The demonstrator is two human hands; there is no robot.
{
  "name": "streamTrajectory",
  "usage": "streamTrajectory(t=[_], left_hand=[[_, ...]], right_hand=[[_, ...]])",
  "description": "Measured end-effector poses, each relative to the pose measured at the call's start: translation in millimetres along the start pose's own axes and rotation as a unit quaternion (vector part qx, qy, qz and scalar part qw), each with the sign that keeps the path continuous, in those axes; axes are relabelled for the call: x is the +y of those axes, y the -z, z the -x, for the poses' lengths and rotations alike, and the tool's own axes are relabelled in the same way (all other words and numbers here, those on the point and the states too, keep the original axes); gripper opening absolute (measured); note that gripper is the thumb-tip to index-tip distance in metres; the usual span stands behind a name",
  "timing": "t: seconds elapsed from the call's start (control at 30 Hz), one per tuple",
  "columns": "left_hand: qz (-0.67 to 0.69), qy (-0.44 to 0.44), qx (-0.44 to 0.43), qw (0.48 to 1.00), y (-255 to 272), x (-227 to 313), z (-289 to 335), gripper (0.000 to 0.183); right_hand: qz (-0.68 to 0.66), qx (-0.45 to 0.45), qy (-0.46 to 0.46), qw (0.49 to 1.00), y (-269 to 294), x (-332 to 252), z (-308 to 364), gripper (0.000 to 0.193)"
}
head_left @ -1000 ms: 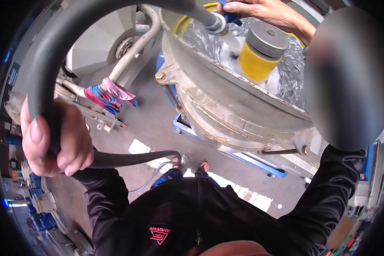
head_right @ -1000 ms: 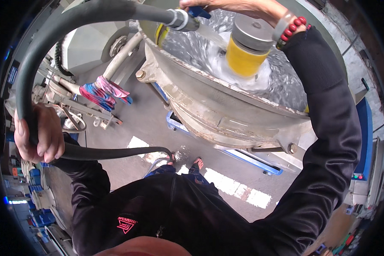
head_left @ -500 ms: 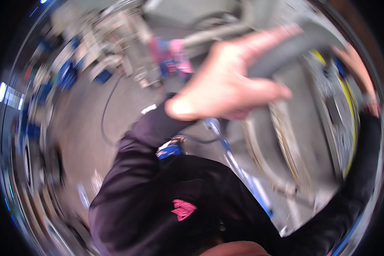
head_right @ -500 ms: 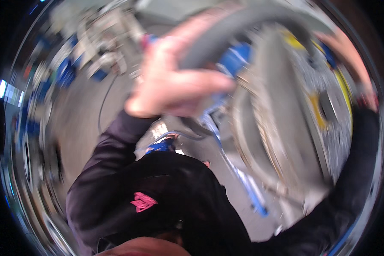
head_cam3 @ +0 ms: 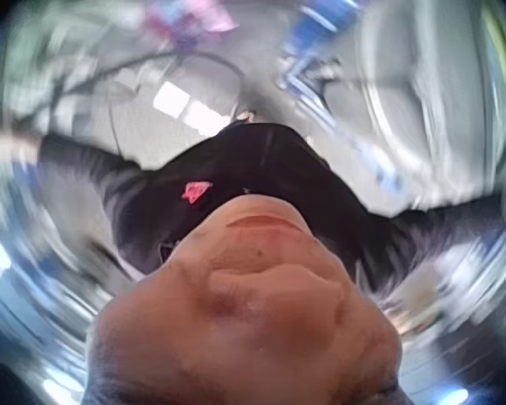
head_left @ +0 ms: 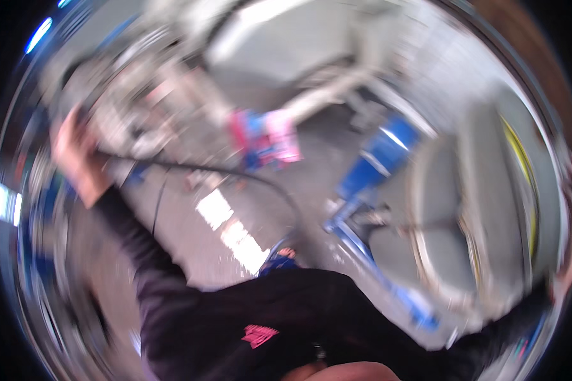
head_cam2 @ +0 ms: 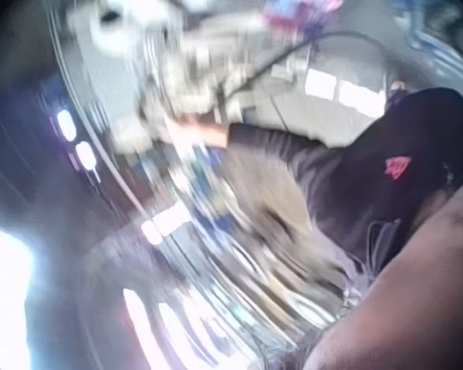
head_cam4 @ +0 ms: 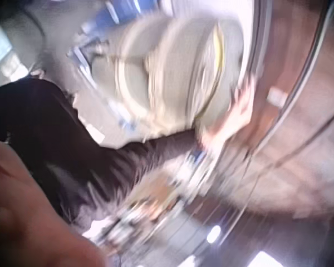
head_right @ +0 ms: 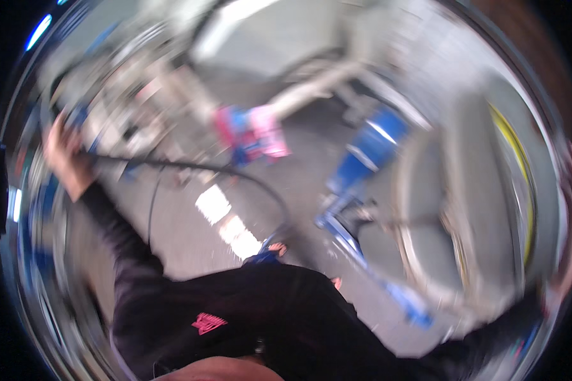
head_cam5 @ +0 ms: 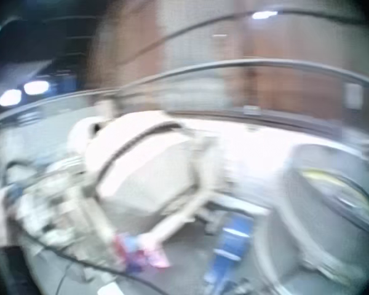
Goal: The person uses a hose to spray water into a large rotating centrifugal finishing machine filled with metal parts, occasionally reaching in with their hands to adjust the flow or clear the rim.
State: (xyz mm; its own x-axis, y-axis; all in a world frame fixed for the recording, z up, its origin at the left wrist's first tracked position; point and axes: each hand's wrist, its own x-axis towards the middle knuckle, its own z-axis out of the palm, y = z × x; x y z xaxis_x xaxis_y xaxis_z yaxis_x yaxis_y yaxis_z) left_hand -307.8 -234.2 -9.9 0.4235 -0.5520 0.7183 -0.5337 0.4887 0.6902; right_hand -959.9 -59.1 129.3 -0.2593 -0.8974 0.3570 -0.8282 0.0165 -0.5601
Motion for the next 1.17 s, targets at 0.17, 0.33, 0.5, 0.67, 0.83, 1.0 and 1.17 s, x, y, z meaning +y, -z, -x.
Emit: streamTrajectory(t=[0.17,0.33,0.5,0.67,0.83,1.0,1.17], left_hand=[[0.075,0.216,0.053,0.972,-9,-206,-67,0.057],[0.022,0.099,-0.008,0.995,-157,-205,-6,0.063],[0.064,0.135,-0.394,0.907,-291,-134,241,0.053],[0.080,0.054,-0.855,0.510,-266,15,538,0.043],[0.259,-0.176,-0.933,0.178,-191,202,777,0.036],[0.282,-0.247,-0.922,0.102,-194,439,896,0.030],[0.322,-0.494,-0.782,0.201,-157,539,990,0.031]], right_hand=[[0.093,0.061,-0.110,0.988,96,141,80,0.049],[0.107,0.220,-0.272,0.931,155,158,235,0.050],[0.094,0.285,-0.370,0.880,182,141,355,0.049],[-0.056,0.255,-0.422,0.868,145,97,530,0.048],[-0.172,0.204,-0.070,0.961,120,-21,628,0.019],[-0.080,0.340,0.514,0.783,132,-55,675,0.010],[0.070,0.375,0.471,0.795,162,-57,746,0.021]])
